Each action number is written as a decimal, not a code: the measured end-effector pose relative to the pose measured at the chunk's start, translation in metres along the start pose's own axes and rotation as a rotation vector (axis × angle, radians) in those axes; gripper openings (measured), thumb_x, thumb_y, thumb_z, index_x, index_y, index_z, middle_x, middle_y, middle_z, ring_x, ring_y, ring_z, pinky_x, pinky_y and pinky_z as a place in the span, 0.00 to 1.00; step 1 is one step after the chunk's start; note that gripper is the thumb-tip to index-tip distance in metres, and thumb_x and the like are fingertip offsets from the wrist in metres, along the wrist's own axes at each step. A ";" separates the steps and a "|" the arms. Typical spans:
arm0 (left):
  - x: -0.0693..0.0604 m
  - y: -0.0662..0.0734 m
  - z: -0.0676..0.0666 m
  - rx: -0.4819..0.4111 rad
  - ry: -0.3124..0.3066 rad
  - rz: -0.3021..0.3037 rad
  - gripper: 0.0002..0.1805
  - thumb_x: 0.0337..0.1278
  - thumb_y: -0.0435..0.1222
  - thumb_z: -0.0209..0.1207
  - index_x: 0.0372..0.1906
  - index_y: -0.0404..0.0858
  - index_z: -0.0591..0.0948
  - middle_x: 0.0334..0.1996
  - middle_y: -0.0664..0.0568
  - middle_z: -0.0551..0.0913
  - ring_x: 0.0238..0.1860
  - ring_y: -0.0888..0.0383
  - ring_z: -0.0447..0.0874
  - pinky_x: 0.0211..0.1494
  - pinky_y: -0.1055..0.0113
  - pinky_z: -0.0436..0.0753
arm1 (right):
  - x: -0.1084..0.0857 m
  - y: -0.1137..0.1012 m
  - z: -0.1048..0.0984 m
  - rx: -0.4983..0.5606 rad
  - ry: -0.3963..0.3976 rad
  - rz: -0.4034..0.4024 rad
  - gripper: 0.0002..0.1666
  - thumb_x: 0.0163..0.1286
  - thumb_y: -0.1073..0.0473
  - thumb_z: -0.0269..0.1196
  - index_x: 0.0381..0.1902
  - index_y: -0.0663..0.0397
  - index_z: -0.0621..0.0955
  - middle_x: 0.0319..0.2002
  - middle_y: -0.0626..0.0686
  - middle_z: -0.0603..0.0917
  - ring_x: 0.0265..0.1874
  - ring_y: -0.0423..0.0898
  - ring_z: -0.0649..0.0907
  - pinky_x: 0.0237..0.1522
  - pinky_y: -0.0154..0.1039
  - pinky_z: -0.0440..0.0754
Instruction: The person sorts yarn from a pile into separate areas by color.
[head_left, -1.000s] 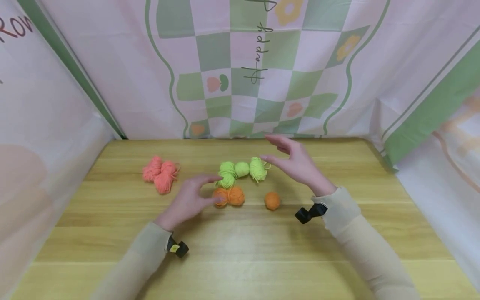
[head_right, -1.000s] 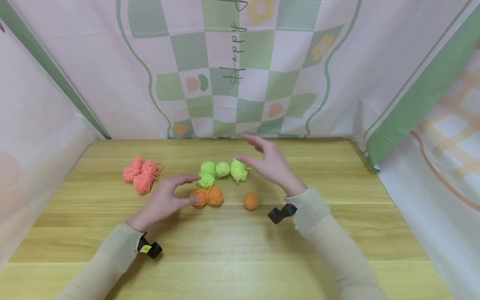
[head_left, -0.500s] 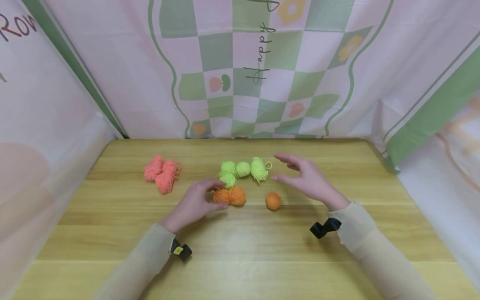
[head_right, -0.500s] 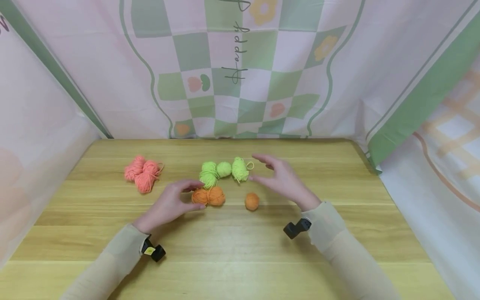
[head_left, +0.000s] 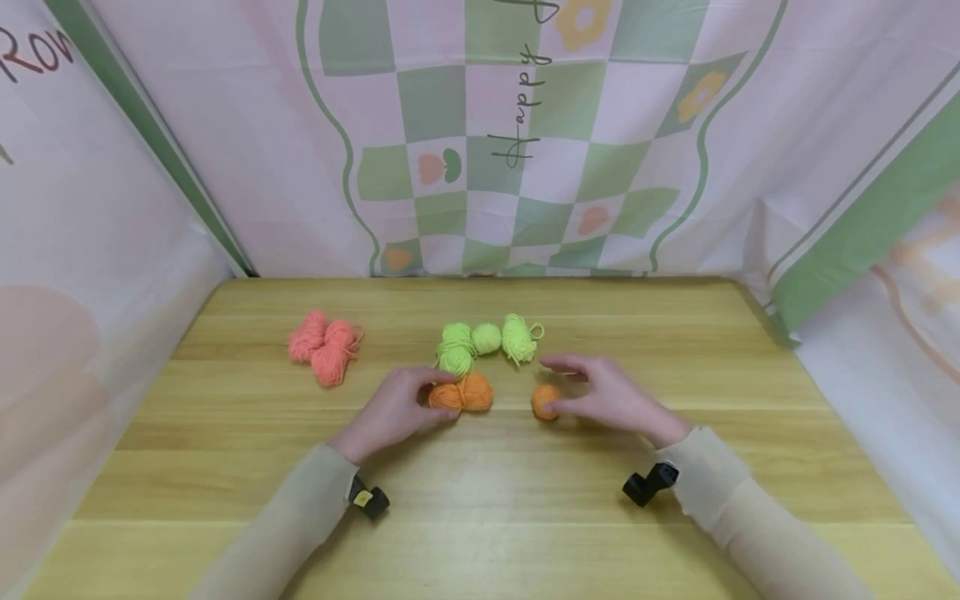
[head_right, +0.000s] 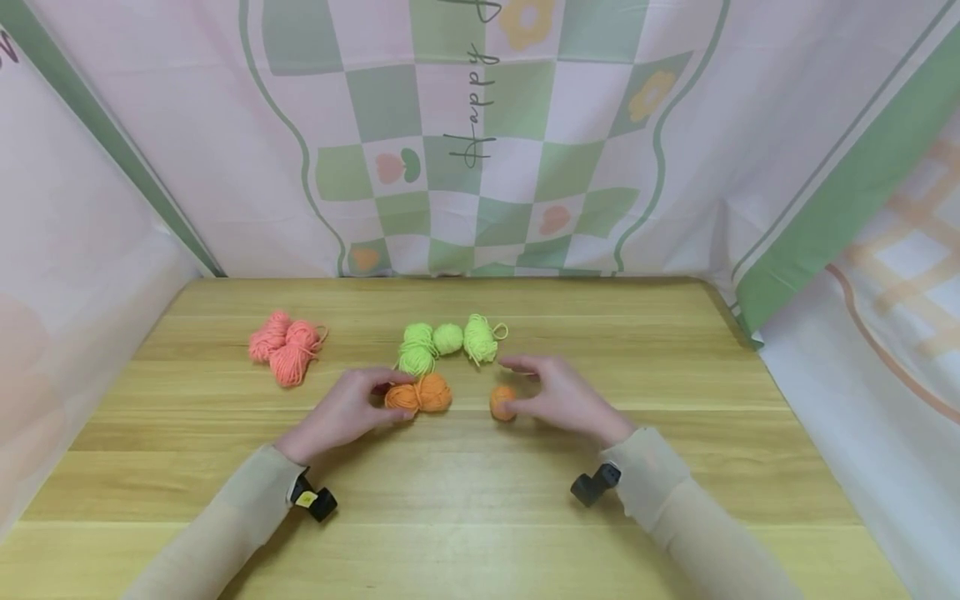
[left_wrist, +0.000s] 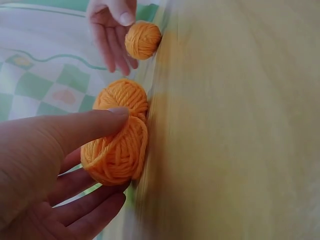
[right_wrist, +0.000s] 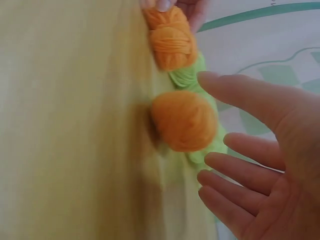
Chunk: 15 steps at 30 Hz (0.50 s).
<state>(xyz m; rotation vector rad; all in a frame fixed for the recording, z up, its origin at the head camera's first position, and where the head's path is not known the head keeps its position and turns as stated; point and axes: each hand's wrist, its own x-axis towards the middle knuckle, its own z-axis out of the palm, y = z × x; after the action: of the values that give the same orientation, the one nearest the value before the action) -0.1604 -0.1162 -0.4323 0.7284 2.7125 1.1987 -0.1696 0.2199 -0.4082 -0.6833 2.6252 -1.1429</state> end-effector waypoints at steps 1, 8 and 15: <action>0.000 0.000 0.000 0.004 -0.003 -0.001 0.26 0.52 0.40 0.76 0.59 0.42 0.85 0.54 0.50 0.85 0.56 0.54 0.81 0.63 0.56 0.77 | -0.001 0.000 0.002 0.003 -0.005 0.004 0.46 0.55 0.47 0.79 0.68 0.59 0.76 0.64 0.56 0.80 0.61 0.57 0.79 0.64 0.56 0.74; 0.002 -0.001 0.000 0.018 -0.007 0.003 0.24 0.52 0.39 0.76 0.56 0.41 0.86 0.51 0.51 0.87 0.54 0.54 0.82 0.62 0.55 0.78 | -0.002 0.007 0.010 0.047 -0.022 -0.029 0.43 0.54 0.53 0.81 0.64 0.63 0.78 0.55 0.53 0.85 0.51 0.49 0.84 0.56 0.48 0.82; 0.003 -0.001 0.001 0.042 -0.003 -0.004 0.23 0.50 0.39 0.77 0.53 0.40 0.88 0.48 0.52 0.88 0.51 0.55 0.83 0.60 0.56 0.79 | -0.002 0.011 0.014 0.042 -0.015 -0.019 0.38 0.56 0.53 0.80 0.61 0.62 0.81 0.49 0.51 0.86 0.46 0.47 0.84 0.50 0.45 0.84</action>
<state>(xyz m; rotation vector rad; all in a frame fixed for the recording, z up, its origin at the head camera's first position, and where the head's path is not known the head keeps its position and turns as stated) -0.1635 -0.1147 -0.4329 0.7281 2.7433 1.1427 -0.1661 0.2184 -0.4257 -0.7067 2.5800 -1.1905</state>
